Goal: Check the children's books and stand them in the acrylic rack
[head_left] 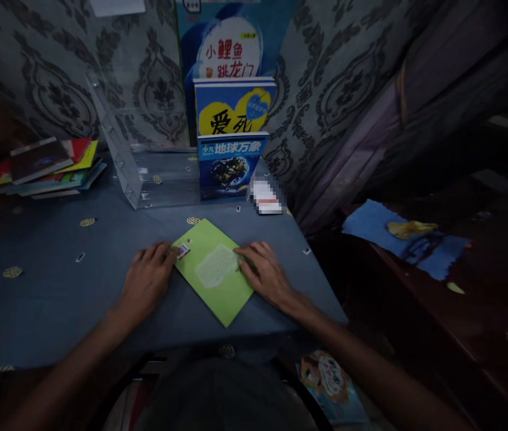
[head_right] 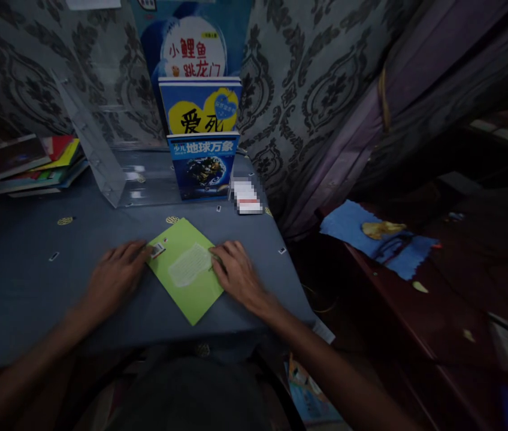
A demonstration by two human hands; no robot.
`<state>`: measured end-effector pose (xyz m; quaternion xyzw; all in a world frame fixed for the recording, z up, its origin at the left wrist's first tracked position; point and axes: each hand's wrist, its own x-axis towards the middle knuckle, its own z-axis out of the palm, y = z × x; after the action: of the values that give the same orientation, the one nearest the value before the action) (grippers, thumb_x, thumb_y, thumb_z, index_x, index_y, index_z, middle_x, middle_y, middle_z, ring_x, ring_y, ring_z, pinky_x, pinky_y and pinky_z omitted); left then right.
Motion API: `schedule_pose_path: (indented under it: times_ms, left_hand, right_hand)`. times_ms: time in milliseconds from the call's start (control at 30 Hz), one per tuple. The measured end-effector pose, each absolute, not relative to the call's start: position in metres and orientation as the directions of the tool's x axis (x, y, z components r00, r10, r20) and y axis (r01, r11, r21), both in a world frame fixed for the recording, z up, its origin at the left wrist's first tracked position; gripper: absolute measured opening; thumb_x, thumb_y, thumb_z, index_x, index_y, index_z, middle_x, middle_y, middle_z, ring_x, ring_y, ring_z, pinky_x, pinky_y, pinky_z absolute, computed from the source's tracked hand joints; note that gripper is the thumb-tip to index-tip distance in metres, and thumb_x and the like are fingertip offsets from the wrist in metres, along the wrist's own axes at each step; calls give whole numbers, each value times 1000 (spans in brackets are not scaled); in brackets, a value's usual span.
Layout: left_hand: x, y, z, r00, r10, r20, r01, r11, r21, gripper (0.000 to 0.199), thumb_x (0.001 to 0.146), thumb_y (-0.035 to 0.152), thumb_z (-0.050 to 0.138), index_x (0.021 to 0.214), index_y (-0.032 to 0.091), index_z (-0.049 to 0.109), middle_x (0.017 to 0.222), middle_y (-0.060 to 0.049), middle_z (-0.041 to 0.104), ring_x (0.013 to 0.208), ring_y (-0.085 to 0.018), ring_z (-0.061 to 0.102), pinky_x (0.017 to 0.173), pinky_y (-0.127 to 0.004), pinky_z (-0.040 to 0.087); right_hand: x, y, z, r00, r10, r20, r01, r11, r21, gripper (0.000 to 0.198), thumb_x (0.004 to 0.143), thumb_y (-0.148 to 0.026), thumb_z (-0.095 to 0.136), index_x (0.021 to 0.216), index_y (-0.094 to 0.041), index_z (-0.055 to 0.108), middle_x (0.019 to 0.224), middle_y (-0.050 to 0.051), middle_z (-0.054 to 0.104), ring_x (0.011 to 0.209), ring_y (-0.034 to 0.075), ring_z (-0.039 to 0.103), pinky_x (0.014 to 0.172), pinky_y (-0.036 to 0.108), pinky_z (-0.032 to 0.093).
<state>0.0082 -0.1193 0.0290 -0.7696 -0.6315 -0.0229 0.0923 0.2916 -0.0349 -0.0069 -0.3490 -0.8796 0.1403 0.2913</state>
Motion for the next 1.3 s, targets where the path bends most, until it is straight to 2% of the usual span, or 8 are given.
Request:
schedule_pose_path:
  times_ms: [233,400,533,733,867,967,1133,1300]
  left_hand:
    - [13,-108,23,127,979,158,991,-118,-65,48,93,8,40,135,19,61,133,-16,65,114,-31,63,90,-44,54]
    - [21,-113,10,155,948,277,982,-178,58,39,101,28,40,133,18,60,134,-17,65,125,-32,61,103,-49,52]
    - [26,-120,0,156,929,336,982,-183,48,42,103,29,37,137,15,57,140,-18,63,131,-32,59,109,-52,49]
    - [27,-125,0,162,929,331,984,-179,21,44,104,29,34,137,12,59,142,-19,62,133,-32,59,107,-51,52]
    - [27,-125,-4,156,929,335,983,-178,37,43,104,27,35,137,10,58,144,-19,60,136,-31,57,109,-48,51]
    - [23,-123,-10,153,941,301,978,-189,92,46,102,20,35,145,11,50,149,-18,56,144,-30,48,114,-49,48]
    - [7,-101,-15,218,943,251,956,-258,137,61,95,5,31,155,16,38,157,-16,47,150,-25,39,118,-47,45]
    - [-3,-75,-12,307,919,246,921,-352,169,57,97,7,31,151,19,43,157,-12,49,148,-23,42,117,-46,46]
  right_hand:
    - [278,-33,9,-622,677,393,565,736,-373,27,102,-20,44,110,-17,70,90,11,70,88,27,63,83,45,54]
    - [235,-18,14,-801,459,384,314,868,-384,42,99,-13,43,137,-22,58,137,11,65,130,26,57,107,48,49]
    - [203,-11,-2,-862,359,357,200,889,-412,48,102,-14,38,149,-18,46,152,12,55,145,21,45,121,45,37]
    - [207,12,-12,-833,486,264,345,830,-437,46,104,-20,38,149,-20,48,155,11,52,149,21,41,125,48,29]
    - [224,30,-11,-745,617,252,460,750,-475,45,104,-23,39,147,-20,51,153,12,54,144,24,47,123,53,29]
    - [228,33,-11,-725,629,280,460,745,-483,44,103,-23,39,144,-22,53,150,10,57,138,24,52,120,54,33]
    - [229,31,-7,-680,667,305,535,736,-415,37,99,-20,44,130,-17,64,126,15,67,116,30,56,99,50,48]
    - [235,30,-1,-615,720,322,644,694,-321,30,98,-22,50,121,-16,68,110,15,67,104,31,55,92,49,47]
